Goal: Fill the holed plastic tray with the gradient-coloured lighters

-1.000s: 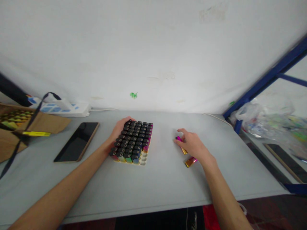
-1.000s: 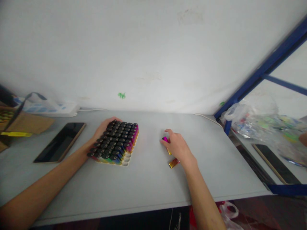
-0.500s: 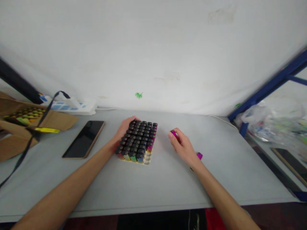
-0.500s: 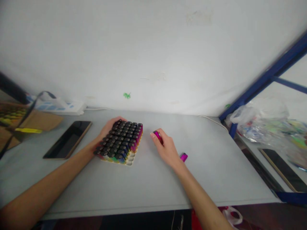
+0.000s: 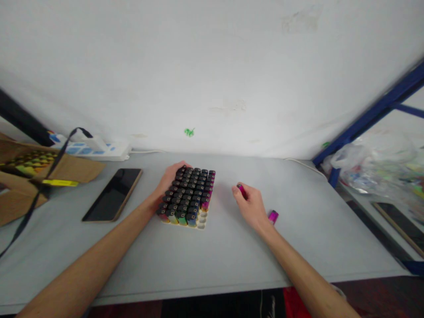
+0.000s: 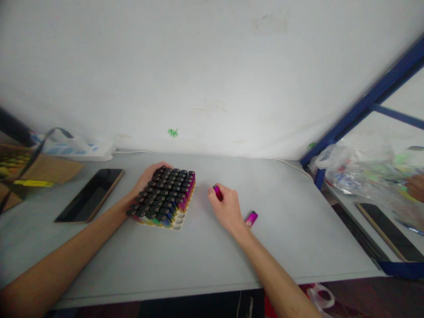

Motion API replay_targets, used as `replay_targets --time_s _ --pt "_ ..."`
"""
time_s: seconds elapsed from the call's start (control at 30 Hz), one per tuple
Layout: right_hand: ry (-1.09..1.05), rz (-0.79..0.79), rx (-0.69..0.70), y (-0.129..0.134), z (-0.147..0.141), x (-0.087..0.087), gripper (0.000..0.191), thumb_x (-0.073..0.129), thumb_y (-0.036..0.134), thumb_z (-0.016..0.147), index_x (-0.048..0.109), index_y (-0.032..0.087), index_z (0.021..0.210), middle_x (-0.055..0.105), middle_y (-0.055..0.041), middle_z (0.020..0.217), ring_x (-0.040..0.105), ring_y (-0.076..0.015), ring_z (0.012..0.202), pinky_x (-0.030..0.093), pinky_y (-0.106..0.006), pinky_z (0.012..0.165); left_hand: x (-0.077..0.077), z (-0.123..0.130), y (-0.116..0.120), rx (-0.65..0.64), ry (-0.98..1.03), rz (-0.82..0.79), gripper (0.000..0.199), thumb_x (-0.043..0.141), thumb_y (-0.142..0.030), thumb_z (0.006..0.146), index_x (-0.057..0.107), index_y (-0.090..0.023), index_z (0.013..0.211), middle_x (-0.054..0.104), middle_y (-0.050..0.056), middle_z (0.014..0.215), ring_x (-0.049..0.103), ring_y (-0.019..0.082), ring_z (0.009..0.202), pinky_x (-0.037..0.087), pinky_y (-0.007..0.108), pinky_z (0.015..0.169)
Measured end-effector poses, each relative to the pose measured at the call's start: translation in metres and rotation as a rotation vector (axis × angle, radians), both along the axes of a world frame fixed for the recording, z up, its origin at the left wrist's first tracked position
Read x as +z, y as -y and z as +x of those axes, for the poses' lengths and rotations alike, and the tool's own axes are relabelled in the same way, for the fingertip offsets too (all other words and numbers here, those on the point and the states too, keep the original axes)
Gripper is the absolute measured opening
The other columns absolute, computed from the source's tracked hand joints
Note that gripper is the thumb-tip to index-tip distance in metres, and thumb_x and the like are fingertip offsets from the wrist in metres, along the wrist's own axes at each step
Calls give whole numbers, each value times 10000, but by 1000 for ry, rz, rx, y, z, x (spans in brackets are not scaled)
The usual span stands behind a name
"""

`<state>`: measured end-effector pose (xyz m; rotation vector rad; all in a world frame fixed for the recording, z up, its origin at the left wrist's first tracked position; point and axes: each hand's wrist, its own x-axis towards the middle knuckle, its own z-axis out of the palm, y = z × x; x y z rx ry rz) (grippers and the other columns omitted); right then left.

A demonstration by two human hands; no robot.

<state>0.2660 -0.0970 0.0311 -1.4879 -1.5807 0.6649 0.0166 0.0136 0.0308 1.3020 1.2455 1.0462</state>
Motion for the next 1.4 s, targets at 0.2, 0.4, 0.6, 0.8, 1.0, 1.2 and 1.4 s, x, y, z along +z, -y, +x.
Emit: replay_targets --time_s 0.2,0.4,0.6,0.8,1.0,1.2,1.4 --pt "57 -45 122 2 1 4 332 451 523 1026 516 229 885 524 48 663 478 -137 599 339 -258 590 0 -1 1 -4 -3 15 322 581 -511 727 678 -205 699 700 8 689 613 236 789 479 340 843" --pt "122 -9 210 7 -5 9 368 446 514 1030 479 229 799 460 53 631 423 -126 579 309 -259 575 4 0 7 -5 -20 44 321 571 -519 749 669 -216 714 713 27 747 623 255 864 481 340 882" --pt "163 21 111 9 -11 7 409 493 433 942 346 228 620 298 66 557 293 -100 541 245 -269 553 1 1 6 0 17 -1 357 545 -532 778 654 -192 774 691 13 708 610 225 788 481 338 836" --pt "148 -11 91 7 -7 6 301 480 342 886 366 229 632 317 62 568 325 -99 535 253 -264 550 3 2 6 -11 29 -10 296 578 -467 762 667 -185 773 688 7 712 610 226 822 465 329 863" --pt "129 -5 94 7 -5 6 358 495 458 988 435 229 719 372 69 580 358 -110 542 284 -262 559 0 1 3 11 38 -36 316 582 -522 747 668 -218 756 695 16 725 630 251 828 476 351 848" --pt "210 124 261 9 -2 12 289 425 416 1065 600 209 965 655 -71 940 603 -199 860 459 -315 786 -2 1 4 7 26 -12 334 564 -539 758 650 -216 746 694 17 734 622 245 853 476 335 845" --pt "321 81 425 18 -3 20 397 471 478 1052 621 214 796 616 -18 728 558 -157 653 446 -279 656 1 2 6 -13 15 22 328 551 -517 752 648 -204 731 676 9 716 611 226 816 474 330 848"
